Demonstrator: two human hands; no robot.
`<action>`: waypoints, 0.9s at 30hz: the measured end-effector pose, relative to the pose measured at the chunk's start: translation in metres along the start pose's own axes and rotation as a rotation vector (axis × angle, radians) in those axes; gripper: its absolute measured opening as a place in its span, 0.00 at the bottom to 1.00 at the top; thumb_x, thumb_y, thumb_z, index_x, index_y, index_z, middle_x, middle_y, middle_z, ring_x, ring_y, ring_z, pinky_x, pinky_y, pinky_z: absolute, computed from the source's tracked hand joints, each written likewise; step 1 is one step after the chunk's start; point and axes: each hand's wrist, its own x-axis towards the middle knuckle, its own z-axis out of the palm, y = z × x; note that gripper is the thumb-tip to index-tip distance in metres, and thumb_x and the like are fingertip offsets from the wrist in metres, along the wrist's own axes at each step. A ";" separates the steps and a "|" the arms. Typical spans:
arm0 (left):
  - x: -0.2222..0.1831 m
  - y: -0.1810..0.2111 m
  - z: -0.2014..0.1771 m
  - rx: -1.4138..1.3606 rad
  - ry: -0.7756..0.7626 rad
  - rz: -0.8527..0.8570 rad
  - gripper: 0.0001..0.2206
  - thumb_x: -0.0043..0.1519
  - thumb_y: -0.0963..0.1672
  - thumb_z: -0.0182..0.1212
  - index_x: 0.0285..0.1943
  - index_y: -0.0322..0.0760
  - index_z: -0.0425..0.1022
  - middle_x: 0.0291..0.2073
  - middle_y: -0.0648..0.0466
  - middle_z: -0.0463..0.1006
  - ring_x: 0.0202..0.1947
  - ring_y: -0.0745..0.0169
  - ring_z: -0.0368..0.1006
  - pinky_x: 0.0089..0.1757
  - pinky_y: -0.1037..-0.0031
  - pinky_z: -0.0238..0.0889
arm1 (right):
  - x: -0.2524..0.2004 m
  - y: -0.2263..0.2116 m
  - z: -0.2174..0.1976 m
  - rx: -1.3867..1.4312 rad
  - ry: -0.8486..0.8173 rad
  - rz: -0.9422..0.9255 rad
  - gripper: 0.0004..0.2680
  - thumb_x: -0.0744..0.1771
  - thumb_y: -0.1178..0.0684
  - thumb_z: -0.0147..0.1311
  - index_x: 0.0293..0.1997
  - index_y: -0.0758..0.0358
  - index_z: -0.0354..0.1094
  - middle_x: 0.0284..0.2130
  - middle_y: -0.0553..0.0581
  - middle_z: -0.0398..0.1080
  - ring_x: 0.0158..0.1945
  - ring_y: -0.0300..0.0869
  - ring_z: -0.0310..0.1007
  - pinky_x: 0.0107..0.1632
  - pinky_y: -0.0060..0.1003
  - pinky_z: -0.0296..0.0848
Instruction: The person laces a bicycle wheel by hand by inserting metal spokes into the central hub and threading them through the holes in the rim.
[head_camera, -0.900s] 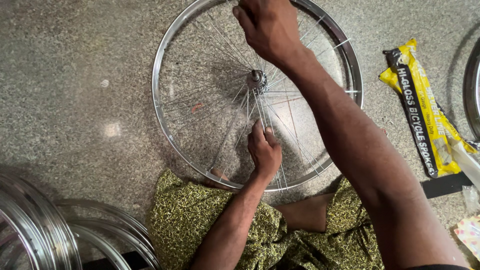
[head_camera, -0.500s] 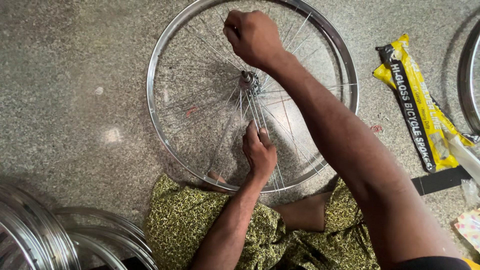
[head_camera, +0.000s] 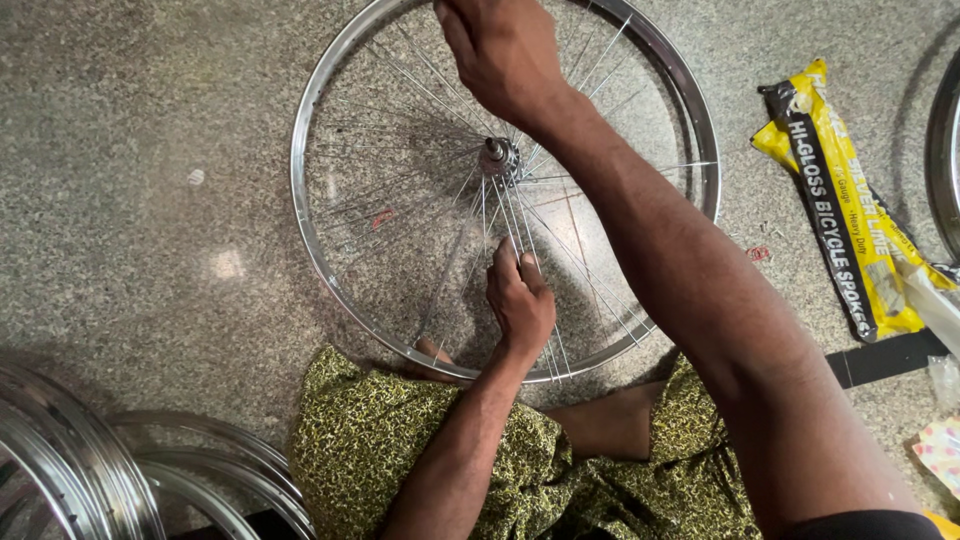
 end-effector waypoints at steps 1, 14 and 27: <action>-0.001 0.000 0.000 -0.005 -0.008 -0.024 0.19 0.70 0.40 0.49 0.69 0.20 0.61 0.53 0.35 0.74 0.49 0.49 0.75 0.49 0.62 0.71 | 0.000 -0.002 -0.001 0.002 -0.015 0.005 0.07 0.75 0.53 0.48 0.44 0.60 0.71 0.24 0.53 0.68 0.19 0.39 0.62 0.24 0.35 0.65; 0.000 0.002 -0.001 0.017 -0.019 -0.081 0.18 0.70 0.40 0.50 0.68 0.25 0.64 0.49 0.39 0.76 0.45 0.55 0.74 0.45 0.65 0.70 | 0.016 -0.002 0.004 0.020 -0.184 0.206 0.07 0.72 0.50 0.54 0.40 0.60 0.74 0.22 0.51 0.73 0.18 0.35 0.67 0.23 0.32 0.70; -0.001 -0.003 0.002 0.012 -0.023 -0.057 0.19 0.70 0.40 0.50 0.69 0.24 0.62 0.50 0.39 0.75 0.46 0.54 0.73 0.46 0.66 0.69 | 0.017 0.010 0.009 -0.033 -0.187 0.169 0.10 0.74 0.49 0.52 0.39 0.61 0.74 0.17 0.52 0.70 0.15 0.35 0.62 0.21 0.32 0.66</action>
